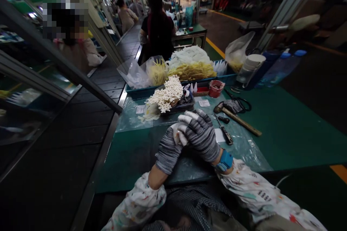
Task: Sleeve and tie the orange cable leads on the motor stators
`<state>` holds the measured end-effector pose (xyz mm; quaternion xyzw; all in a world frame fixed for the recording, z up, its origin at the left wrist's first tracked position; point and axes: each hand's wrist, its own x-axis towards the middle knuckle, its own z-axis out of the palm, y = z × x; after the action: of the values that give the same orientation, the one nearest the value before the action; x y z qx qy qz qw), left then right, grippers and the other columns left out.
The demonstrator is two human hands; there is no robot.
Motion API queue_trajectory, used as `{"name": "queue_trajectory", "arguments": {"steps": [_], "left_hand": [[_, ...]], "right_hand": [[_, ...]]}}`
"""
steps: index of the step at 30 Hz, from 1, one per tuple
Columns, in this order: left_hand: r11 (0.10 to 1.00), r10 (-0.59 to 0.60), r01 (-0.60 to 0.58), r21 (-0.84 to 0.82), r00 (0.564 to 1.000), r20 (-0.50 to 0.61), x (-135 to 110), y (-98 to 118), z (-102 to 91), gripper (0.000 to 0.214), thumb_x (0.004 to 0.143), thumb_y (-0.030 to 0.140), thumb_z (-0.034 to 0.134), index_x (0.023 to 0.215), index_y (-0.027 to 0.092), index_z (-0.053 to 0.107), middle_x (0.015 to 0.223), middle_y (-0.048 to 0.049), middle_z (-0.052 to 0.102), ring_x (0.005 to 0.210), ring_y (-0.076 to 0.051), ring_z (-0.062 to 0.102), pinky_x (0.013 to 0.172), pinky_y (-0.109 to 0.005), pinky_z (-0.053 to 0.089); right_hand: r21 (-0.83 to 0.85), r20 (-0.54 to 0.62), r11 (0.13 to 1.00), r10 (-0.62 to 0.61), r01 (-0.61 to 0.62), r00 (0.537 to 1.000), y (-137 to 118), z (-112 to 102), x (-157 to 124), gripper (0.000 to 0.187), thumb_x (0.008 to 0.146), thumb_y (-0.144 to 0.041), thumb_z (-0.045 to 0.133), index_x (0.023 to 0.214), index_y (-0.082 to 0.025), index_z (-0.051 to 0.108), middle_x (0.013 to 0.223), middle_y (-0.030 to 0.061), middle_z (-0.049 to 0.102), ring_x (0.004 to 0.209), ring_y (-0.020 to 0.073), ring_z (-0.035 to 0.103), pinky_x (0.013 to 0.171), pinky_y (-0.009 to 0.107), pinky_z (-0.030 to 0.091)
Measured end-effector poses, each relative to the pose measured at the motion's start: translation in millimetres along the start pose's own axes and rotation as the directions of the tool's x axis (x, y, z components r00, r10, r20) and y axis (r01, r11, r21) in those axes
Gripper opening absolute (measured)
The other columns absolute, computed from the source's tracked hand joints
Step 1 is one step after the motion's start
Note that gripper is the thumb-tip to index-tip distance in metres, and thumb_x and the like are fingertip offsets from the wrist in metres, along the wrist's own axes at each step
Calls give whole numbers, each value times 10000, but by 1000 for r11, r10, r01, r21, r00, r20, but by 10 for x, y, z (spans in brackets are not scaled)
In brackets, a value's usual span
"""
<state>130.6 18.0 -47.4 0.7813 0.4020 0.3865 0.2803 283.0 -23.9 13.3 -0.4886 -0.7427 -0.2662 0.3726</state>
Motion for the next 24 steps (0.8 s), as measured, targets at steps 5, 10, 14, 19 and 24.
{"name": "queue_trajectory", "arguments": {"steps": [5,10,14,19,24], "left_hand": [[993,101,-102,51,995,24,-43,27,-75,436,934,279,693,1349,177,607,1279,-147,753,1154,-315,751,1024,-472,634],[972,79,-99,215,992,101,-69,-5,-91,421,914,298,709,1309,169,642,1209,-143,769,1070,-307,761,967,-470,646],[936,105,-148,320,983,149,-97,-13,-72,405,902,278,713,1285,156,671,1123,-150,782,975,-306,760,905,-464,654],[946,145,-174,273,982,125,-97,49,-94,391,877,287,769,1250,190,704,1080,-116,790,933,-297,764,871,-456,661],[997,-31,35,-64,997,70,-121,58,-264,378,840,396,837,1157,214,741,1102,-98,809,989,-292,772,957,-477,637]], "right_hand": [[200,-128,954,252,-224,959,24,-20,-48,126,900,-240,695,1016,-285,717,1180,51,699,1205,271,641,1150,533,464],[443,-1,800,452,-405,892,33,-41,-112,35,906,-260,674,931,-261,699,1226,70,662,1192,267,640,1081,503,529],[311,-1,894,341,-324,940,9,-72,-135,111,832,-336,794,892,-261,739,1292,76,678,1339,347,556,1239,639,331],[600,221,488,660,-634,718,-8,-102,-42,161,905,-387,719,846,-237,724,1291,72,724,1227,288,668,1139,517,511],[757,105,275,844,-592,527,100,-215,-18,206,974,-458,671,918,-260,681,1248,46,736,1248,265,676,1190,529,474]]}}
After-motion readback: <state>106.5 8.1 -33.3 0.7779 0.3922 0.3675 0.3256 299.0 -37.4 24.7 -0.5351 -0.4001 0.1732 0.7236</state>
